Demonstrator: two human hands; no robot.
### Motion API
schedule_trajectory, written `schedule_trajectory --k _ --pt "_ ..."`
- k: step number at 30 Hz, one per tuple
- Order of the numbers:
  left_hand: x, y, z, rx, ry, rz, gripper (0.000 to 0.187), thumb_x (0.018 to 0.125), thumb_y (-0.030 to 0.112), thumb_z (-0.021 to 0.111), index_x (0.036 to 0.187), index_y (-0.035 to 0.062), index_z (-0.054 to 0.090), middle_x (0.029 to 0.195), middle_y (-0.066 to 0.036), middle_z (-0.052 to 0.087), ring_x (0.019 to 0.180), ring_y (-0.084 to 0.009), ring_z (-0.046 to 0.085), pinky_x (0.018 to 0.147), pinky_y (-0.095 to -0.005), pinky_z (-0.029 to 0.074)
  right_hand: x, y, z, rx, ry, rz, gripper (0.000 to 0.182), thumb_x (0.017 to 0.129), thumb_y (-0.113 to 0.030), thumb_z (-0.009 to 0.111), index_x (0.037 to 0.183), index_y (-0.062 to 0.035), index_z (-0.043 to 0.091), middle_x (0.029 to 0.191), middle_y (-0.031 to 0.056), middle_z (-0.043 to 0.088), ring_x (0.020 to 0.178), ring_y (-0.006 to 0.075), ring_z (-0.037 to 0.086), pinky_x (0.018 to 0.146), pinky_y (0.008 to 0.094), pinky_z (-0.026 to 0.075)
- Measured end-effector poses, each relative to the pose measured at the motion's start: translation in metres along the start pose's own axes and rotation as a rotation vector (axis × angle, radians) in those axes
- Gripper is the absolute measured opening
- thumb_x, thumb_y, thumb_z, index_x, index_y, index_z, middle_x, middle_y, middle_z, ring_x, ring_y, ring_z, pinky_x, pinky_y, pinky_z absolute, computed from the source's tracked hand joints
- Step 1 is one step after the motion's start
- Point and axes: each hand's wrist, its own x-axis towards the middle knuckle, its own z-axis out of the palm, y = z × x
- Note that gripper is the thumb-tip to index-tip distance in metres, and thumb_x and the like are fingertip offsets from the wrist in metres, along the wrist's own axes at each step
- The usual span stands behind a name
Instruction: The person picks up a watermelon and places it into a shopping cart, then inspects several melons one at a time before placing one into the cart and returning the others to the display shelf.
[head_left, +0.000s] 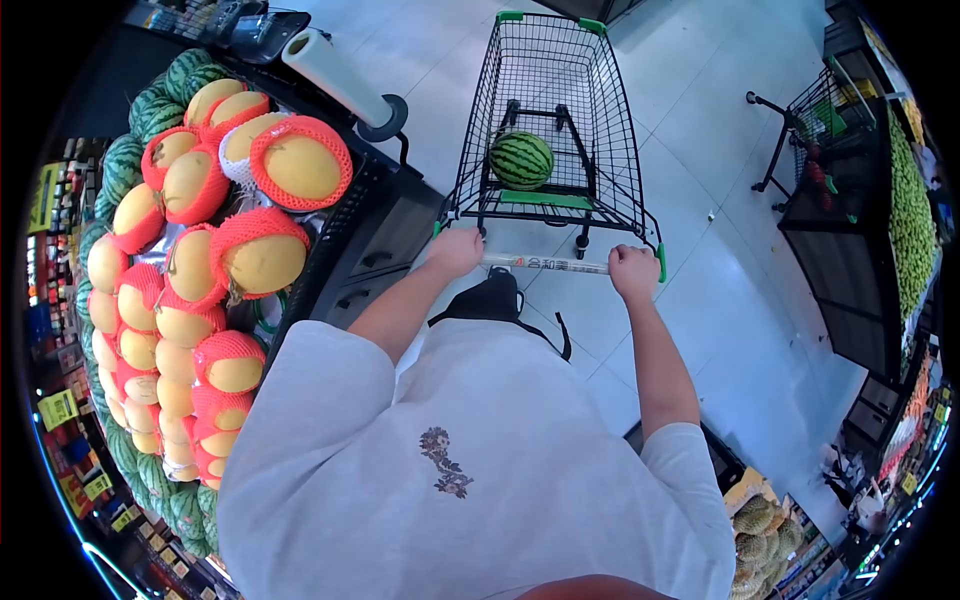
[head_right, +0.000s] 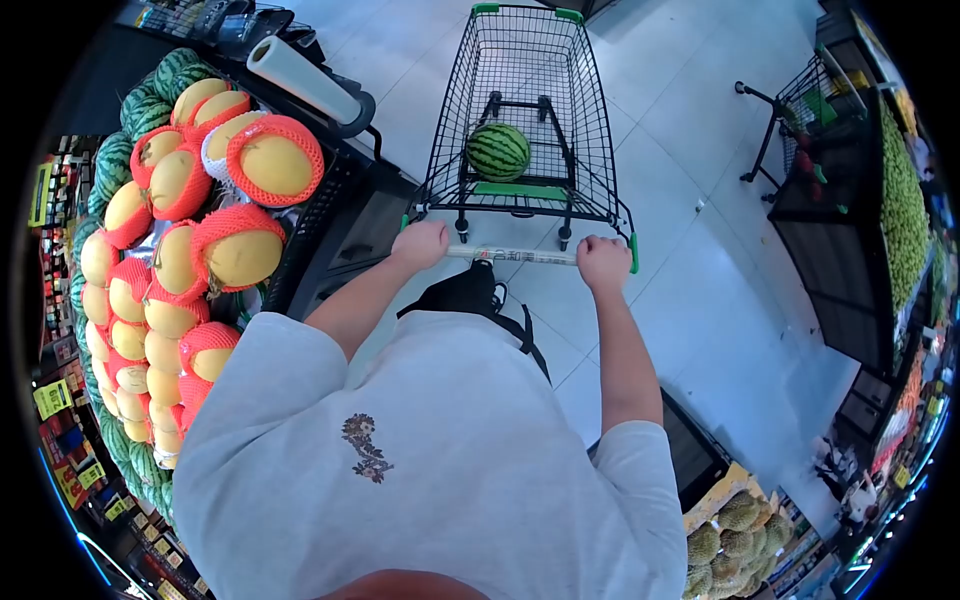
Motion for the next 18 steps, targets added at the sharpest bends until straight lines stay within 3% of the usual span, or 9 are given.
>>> schedule_trajectory --k 3,6,8,10,12,16,18 --pt "0.015 -0.002 -0.008 -0.013 0.019 0.005 0.032 0.099 0.030 0.045 0.102 0.0060 0.066 0.094 -0.020 0.072 0.091 -0.0404 0.069 0.081 -0.0545 0.055 0.016 -0.003 -0.007 -0.021 -0.015 0.003 0.031 0.091 -0.034 0.053 0.091 -0.0164 0.079 0.091 0.0052 0.076 0.095 0.0290 0.066 0.083 0.0452 0.047" --pt "0.084 -0.030 -0.071 -0.039 0.042 -0.003 0.032 0.099 0.029 0.046 0.099 0.0047 0.066 0.091 -0.021 0.071 0.088 -0.0423 0.069 0.080 -0.0557 0.054 0.108 -0.043 -0.026 -0.034 -0.053 0.015 0.030 0.091 -0.033 0.053 0.091 -0.0166 0.079 0.094 0.0047 0.076 0.099 0.0284 0.065 0.086 0.0448 0.047" --pt "0.101 -0.062 -0.083 -0.035 0.018 0.033 0.031 0.098 0.029 0.047 0.098 0.0048 0.066 0.090 -0.020 0.072 0.087 -0.0413 0.070 0.077 -0.0553 0.055 0.123 -0.075 -0.021 -0.077 -0.104 0.068 0.030 0.091 -0.033 0.053 0.092 -0.0176 0.078 0.098 0.0038 0.076 0.103 0.0274 0.064 0.089 0.0451 0.046" --pt "0.082 -0.115 -0.076 -0.054 0.006 -0.019 0.028 0.095 0.029 0.051 0.099 0.0057 0.067 0.089 -0.019 0.071 0.085 -0.0406 0.069 0.076 -0.0548 0.055 0.105 -0.124 0.001 -0.094 -0.115 0.075 0.029 0.092 -0.033 0.052 0.094 -0.0193 0.078 0.102 0.0027 0.076 0.107 0.0265 0.063 0.092 0.0456 0.044" --pt "0.095 -0.178 -0.116 -0.087 -0.022 0.043 0.028 0.095 0.028 0.051 0.099 0.0056 0.067 0.092 -0.019 0.072 0.088 -0.0405 0.069 0.078 -0.0546 0.055 0.114 -0.190 0.006 -0.099 -0.127 0.114 0.030 0.093 -0.034 0.051 0.095 -0.0207 0.078 0.103 0.0019 0.076 0.109 0.0262 0.063 0.094 0.0453 0.043" --pt "0.219 -0.302 -0.196 -0.052 -0.165 0.101 0.032 0.096 0.029 0.049 0.098 0.0050 0.071 0.099 -0.020 0.073 0.095 -0.0400 0.070 0.083 -0.0527 0.055 0.209 -0.318 0.049 -0.046 -0.195 0.237 0.029 0.094 -0.033 0.051 0.100 -0.0210 0.076 0.104 0.0023 0.075 0.112 0.0274 0.062 0.098 0.0445 0.042" --pt "0.288 -0.345 -0.212 -0.023 -0.204 0.127 0.033 0.096 0.029 0.049 0.096 0.0048 0.071 0.099 -0.020 0.073 0.095 -0.0398 0.070 0.084 -0.0519 0.056 0.253 -0.350 0.086 0.080 -0.105 0.290 0.027 0.093 -0.035 0.057 0.107 -0.0184 0.075 0.106 0.0043 0.075 0.110 0.0273 0.062 0.102 0.0456 0.042"
